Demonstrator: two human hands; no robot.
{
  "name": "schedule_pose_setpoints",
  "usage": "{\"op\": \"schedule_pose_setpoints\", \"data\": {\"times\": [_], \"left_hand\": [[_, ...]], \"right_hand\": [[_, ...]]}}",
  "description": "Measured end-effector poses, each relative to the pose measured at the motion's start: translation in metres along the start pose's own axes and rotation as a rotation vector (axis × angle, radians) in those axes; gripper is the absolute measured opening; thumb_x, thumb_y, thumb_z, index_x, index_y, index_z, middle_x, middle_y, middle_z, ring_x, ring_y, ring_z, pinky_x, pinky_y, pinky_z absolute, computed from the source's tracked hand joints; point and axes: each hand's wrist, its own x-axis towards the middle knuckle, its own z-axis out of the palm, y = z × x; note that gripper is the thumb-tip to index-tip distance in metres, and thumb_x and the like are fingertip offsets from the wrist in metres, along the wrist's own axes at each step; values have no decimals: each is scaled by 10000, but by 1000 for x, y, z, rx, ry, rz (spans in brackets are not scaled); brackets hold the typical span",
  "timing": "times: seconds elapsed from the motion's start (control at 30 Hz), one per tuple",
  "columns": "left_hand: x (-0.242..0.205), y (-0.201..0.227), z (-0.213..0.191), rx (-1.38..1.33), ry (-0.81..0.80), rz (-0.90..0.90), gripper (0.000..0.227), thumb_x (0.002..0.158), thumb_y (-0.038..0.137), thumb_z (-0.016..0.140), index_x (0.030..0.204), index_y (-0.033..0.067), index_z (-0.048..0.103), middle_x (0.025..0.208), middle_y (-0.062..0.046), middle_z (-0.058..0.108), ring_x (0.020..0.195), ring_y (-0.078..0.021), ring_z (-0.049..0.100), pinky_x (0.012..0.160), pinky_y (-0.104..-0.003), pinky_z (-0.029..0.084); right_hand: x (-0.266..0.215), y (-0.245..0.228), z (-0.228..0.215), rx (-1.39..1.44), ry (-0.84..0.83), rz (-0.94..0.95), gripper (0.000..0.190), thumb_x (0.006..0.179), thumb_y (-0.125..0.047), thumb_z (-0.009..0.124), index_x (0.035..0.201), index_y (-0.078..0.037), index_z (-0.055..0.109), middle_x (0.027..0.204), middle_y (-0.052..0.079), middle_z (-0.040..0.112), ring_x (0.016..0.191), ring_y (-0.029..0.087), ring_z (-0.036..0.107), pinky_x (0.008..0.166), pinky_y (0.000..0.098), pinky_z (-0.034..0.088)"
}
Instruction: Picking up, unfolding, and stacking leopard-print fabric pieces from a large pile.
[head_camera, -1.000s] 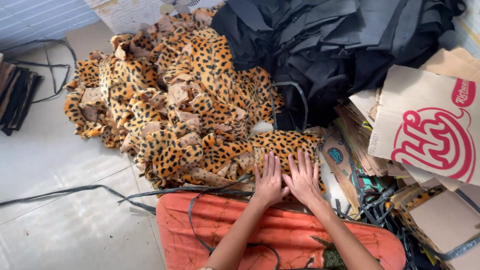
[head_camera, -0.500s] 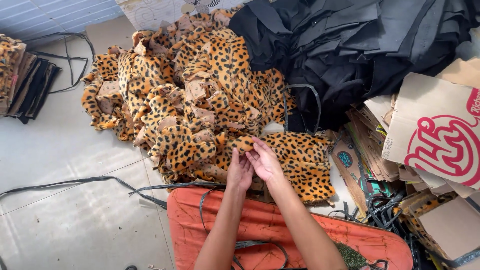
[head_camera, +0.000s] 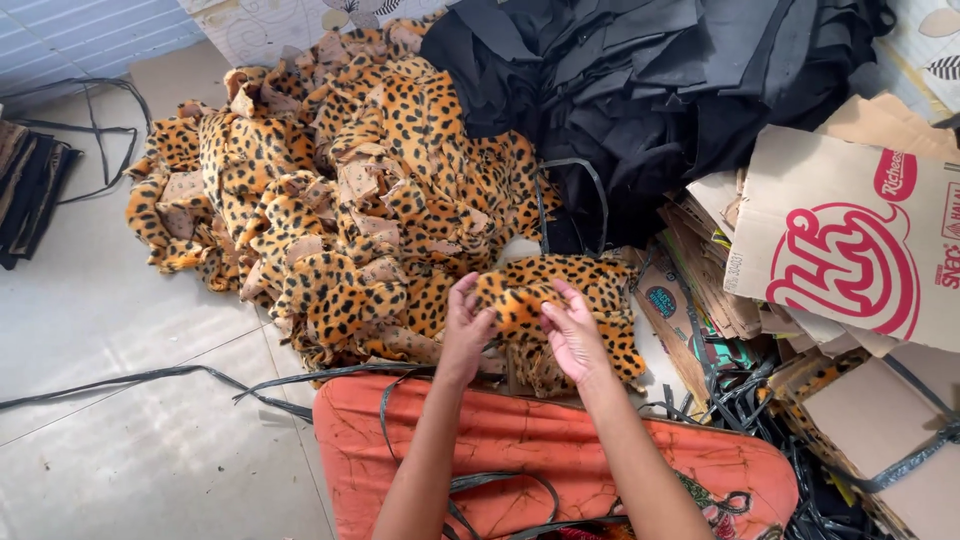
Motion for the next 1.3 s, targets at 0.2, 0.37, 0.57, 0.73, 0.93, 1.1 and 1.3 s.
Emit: {"op": "schedule_pose_setpoints", "data": {"times": [0.2,0.37,0.57,0.73,0.93,1.1,1.3], "left_hand": [[18,53,-37,796,400,306,495,951,-120,424,1380,94,548,1357,-183,587,1282,-408,564,1035,-526,500],[41,23,-58,1343,528,587,311,949,38,621,1251,114,629,1335,-121,430,1276,-340,460,994,-440,478],[63,-18,-59,1144,242,457,158,1021,134,548,1137,119,655,1052,-46,609,1009,-257,673,817,-371,589],[71,25,-39,771,305,226,209,1041,127,508,1169,58,658,1064,-151,689,1047,-350,699,850,-436,603],[84,43,-38,494,381,12,313,1031,226,501,1241,67,669,1135,-185,728,1077,-278,714,869,-375,608],[70,61,-24,278,420,-35,440,1022,201,526,1382,-51,495,1288,-286,618,1226,-330,629,999,-378,574],[43,98,3,92,260,-20,510,1054,154,461,1454,-109,284,1426,-319,414,1388,-396,458,1141,-483,446]], "right_hand": [[62,57,29,-566,-167,-42,436,934,-18,654,1354,-134,661,1363,112,573,955,153,693,825,292,626],[100,55,67,-1118,-155,-379,398,931,-106,611,1270,-290,711,1464,133,442,1291,360,572,1050,455,509],[118,43,132,-1233,-170,-894,309,945,29,561,1075,-175,753,1353,94,563,1216,350,613,972,422,556],[156,54,151,-1405,-245,-1000,338,923,-15,538,1195,-170,667,1300,52,592,1176,321,617,896,432,562],[179,71,136,-1586,-150,-874,317,876,-185,673,1186,-218,613,1012,40,625,1016,316,667,818,464,556],[143,35,143,-1272,-194,-755,169,897,-338,702,967,-185,686,1167,37,548,1172,346,563,1014,435,468],[71,-36,164,-501,-386,-277,95,1038,-170,570,1062,-132,653,841,-28,676,761,74,639,695,233,552]]}}
